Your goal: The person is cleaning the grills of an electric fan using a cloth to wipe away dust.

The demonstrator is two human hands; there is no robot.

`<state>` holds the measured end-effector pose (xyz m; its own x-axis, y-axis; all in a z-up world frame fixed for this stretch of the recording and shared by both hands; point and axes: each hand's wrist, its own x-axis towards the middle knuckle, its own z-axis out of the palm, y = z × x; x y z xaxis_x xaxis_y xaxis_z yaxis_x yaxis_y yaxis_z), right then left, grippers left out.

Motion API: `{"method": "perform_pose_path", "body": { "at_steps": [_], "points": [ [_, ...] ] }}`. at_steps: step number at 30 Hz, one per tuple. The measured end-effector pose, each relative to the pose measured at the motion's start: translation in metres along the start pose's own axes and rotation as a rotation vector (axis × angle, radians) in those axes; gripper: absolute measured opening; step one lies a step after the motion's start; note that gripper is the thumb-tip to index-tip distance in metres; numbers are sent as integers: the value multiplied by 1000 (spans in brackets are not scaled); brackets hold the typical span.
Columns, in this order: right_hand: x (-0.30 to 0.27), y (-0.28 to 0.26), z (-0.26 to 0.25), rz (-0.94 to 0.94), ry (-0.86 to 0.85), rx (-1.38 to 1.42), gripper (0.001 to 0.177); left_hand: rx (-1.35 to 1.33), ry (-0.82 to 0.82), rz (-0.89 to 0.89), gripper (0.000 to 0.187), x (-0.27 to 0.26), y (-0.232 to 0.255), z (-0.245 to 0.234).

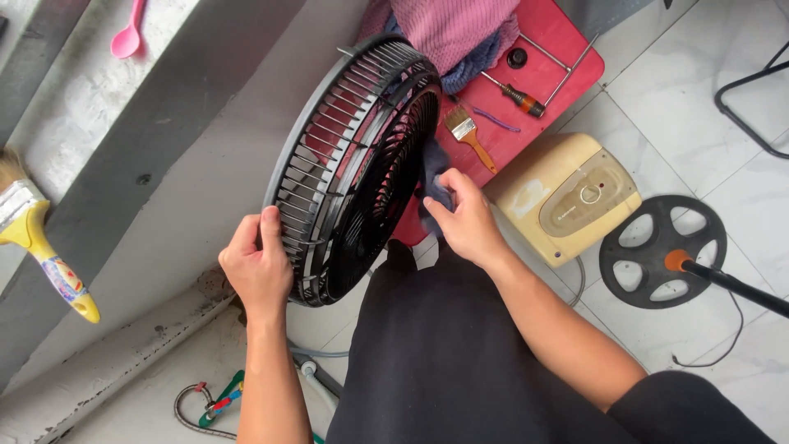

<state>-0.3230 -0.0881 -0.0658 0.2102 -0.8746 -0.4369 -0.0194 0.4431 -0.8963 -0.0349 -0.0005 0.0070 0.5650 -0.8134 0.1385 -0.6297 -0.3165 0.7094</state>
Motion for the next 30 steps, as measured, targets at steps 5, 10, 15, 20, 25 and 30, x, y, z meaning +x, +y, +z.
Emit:
{"method": "perform_pose_path", "body": {
  "at_steps": [5,10,15,20,25,30],
  "points": [
    [0,-22,6,64,45,91,22,29,23,42,39,4,0,3],
    [-5,9,-20,671,124,601,32,13,17,14,41,7,1,4],
    [-17,-25,-5,573,37,773,31,-16,-6,-19,42,6,7,0],
    [-1,-6,7,-89,-35,117,15,9,-18,-18,43,8,-11,-2],
    [-2,-4,19,-437,-62,-250,26,64,-48,159,29,22,24,-12],
    [6,-13,56,-732,-125,-302,16,4,-77,221,20,29,36,-7]
  ]
}}
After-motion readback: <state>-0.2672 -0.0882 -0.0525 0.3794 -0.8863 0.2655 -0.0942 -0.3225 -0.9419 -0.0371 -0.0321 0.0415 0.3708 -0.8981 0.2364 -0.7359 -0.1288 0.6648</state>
